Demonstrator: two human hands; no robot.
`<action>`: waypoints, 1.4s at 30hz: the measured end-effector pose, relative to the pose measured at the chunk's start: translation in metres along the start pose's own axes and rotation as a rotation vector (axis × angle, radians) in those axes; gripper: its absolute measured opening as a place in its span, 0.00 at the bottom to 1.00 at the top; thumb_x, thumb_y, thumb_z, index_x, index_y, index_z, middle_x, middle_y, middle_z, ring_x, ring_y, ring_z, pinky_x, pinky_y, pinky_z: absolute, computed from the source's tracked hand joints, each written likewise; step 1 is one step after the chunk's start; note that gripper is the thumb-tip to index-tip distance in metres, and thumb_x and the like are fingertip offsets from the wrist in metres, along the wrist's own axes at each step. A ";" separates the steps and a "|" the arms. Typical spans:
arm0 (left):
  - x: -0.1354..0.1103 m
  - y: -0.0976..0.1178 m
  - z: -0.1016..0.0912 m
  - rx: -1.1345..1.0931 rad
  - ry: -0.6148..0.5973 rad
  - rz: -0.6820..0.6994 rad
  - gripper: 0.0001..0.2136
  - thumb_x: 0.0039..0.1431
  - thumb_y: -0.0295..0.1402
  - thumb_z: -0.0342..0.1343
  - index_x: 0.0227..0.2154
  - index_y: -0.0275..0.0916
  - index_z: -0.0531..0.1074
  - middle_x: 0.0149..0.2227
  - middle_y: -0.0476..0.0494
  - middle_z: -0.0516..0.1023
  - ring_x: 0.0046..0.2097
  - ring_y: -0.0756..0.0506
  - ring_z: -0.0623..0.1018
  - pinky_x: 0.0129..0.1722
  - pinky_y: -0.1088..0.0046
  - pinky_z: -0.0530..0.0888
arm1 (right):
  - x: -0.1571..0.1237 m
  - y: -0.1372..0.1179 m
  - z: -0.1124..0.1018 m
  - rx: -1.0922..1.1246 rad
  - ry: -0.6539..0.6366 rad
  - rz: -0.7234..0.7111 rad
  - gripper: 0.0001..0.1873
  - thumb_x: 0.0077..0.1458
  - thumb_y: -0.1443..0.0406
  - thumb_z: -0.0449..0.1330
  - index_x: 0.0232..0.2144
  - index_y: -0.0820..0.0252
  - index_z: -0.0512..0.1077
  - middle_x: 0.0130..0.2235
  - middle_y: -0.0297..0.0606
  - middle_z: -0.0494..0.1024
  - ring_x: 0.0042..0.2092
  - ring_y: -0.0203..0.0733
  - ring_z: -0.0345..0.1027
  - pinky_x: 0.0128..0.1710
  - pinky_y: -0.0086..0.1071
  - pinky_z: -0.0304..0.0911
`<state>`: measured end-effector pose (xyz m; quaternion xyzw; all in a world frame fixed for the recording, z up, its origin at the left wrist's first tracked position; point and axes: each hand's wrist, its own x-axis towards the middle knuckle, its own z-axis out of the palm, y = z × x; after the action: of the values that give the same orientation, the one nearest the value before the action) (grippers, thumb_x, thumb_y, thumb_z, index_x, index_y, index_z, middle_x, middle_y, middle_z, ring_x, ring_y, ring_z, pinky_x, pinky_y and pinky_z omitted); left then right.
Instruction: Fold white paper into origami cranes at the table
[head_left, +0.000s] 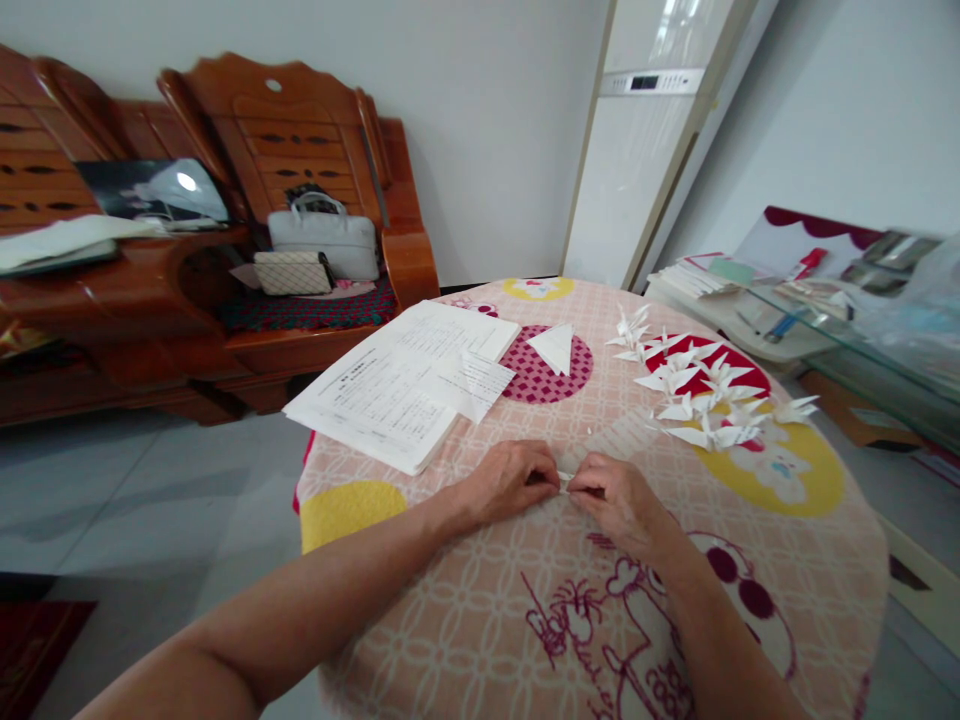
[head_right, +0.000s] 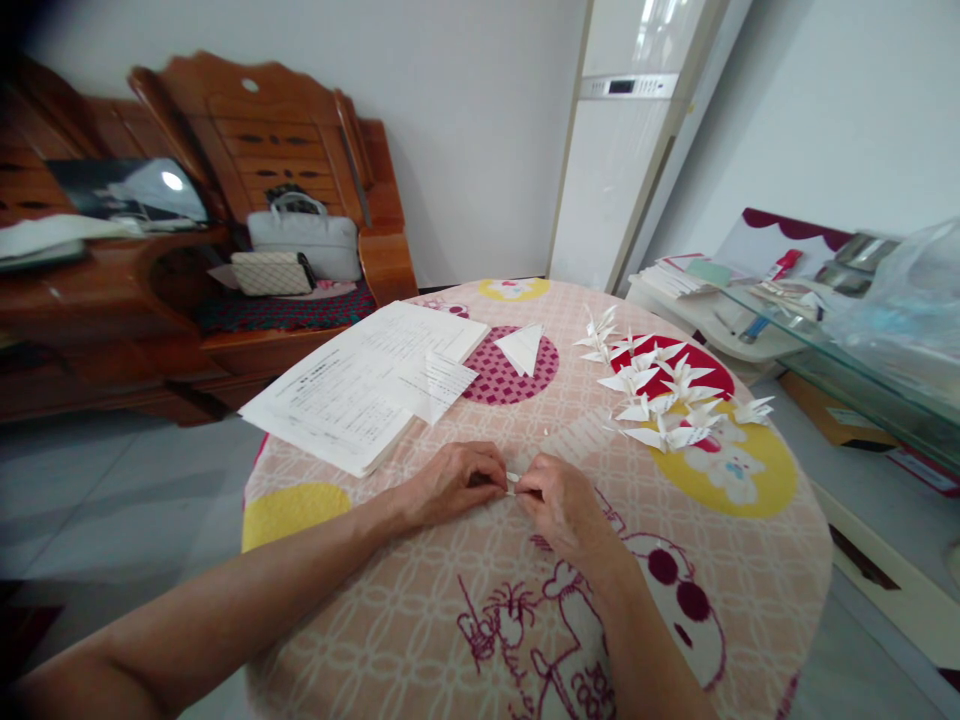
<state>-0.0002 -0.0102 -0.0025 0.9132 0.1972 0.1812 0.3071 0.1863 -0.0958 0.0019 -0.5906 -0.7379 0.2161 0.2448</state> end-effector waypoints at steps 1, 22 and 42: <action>0.001 0.000 0.000 -0.026 0.004 -0.028 0.04 0.54 0.26 0.57 0.29 0.36 0.77 0.33 0.46 0.76 0.36 0.50 0.75 0.36 0.77 0.69 | 0.000 0.001 0.000 0.019 0.009 0.007 0.10 0.52 0.73 0.58 0.25 0.60 0.77 0.29 0.36 0.73 0.32 0.36 0.66 0.32 0.29 0.58; 0.003 0.005 0.003 -0.069 0.046 -0.178 0.04 0.51 0.25 0.57 0.26 0.36 0.77 0.34 0.46 0.75 0.35 0.50 0.74 0.35 0.77 0.69 | 0.000 0.000 0.003 0.058 0.029 0.078 0.09 0.51 0.73 0.58 0.25 0.61 0.78 0.29 0.37 0.74 0.31 0.37 0.67 0.33 0.29 0.59; 0.002 0.005 0.004 -0.022 0.058 -0.176 0.04 0.51 0.26 0.57 0.25 0.36 0.76 0.35 0.46 0.75 0.37 0.49 0.74 0.37 0.76 0.69 | 0.001 -0.008 0.005 -0.030 0.058 0.167 0.09 0.50 0.73 0.57 0.22 0.62 0.75 0.27 0.37 0.73 0.29 0.36 0.65 0.30 0.29 0.56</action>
<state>0.0047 -0.0150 -0.0014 0.8832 0.2836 0.1819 0.3263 0.1773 -0.0966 0.0030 -0.6597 -0.6820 0.2072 0.2383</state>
